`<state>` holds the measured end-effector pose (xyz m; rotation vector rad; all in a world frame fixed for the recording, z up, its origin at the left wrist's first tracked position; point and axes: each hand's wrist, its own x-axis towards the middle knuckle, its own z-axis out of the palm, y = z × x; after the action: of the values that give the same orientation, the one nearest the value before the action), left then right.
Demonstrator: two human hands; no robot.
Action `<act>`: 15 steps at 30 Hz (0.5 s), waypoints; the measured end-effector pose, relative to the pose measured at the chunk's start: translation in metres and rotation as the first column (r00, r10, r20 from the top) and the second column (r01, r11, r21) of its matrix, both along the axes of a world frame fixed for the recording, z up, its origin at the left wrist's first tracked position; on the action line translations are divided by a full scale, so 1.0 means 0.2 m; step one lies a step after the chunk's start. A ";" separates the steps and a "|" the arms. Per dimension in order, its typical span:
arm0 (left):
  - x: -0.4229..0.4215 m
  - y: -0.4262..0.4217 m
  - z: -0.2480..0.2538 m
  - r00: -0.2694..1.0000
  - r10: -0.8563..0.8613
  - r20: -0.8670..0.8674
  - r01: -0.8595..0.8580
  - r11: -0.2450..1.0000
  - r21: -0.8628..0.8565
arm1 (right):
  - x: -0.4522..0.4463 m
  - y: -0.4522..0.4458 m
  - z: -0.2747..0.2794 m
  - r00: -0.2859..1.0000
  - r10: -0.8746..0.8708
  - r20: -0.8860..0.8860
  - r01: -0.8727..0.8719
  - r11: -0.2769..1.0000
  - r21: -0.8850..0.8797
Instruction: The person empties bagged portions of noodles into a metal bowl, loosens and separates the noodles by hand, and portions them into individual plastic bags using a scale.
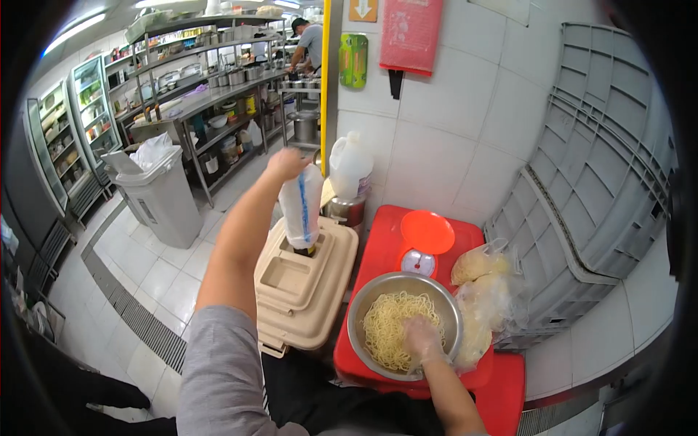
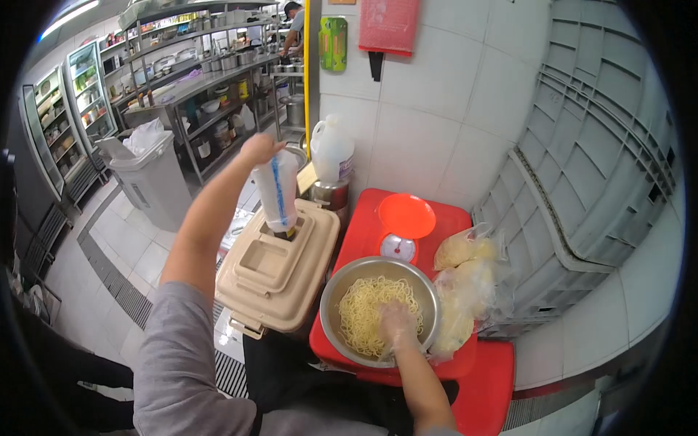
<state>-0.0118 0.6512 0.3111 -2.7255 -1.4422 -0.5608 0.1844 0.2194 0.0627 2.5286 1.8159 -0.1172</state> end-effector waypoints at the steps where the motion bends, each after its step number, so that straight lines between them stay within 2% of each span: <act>1: 0.01 -0.01 -0.05 0.996 0.067 0.060 -0.067 0.998 0.007 | 0.01 0.00 -0.06 0.999 0.031 0.033 -0.032 0.999 0.041; 3: 0.03 -0.01 -0.06 0.987 0.144 0.073 -0.145 0.989 0.018 | 0.06 -0.01 -0.09 0.998 0.041 0.043 -0.042 0.999 0.013; 5: 0.05 -0.01 0.00 0.976 0.187 0.110 -0.190 0.982 0.022 | -0.01 0.00 0.07 1.000 0.007 -0.013 -0.008 0.993 -0.117; 7: 0.04 -0.01 0.08 0.968 0.198 0.157 -0.204 0.979 0.023 | -0.03 -0.01 0.10 1.000 -0.002 0.003 0.002 0.997 -0.083; 10: 0.04 0.01 0.11 0.992 0.117 0.038 -0.116 0.993 -0.009 | -0.06 -0.02 0.17 1.000 -0.017 -0.019 0.015 0.995 -0.103; 11: 0.05 0.03 0.03 0.991 0.134 -0.014 -0.134 0.991 0.009 | -0.07 -0.02 0.19 0.999 -0.024 -0.031 0.021 0.993 -0.119; 14: 0.06 0.01 -0.09 0.987 0.160 0.003 -0.160 0.987 -0.033 | -0.05 -0.01 0.14 1.000 -0.020 -0.024 0.017 0.995 -0.097; 15: 0.06 -0.01 -0.08 0.979 0.183 0.089 -0.184 0.983 0.001 | -0.04 -0.01 0.13 1.000 -0.014 -0.017 0.013 0.997 -0.070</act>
<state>-0.0006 0.6502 0.2959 -2.5525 -1.6838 -0.6837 0.1765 0.2168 0.0882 2.5002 1.7683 -0.2005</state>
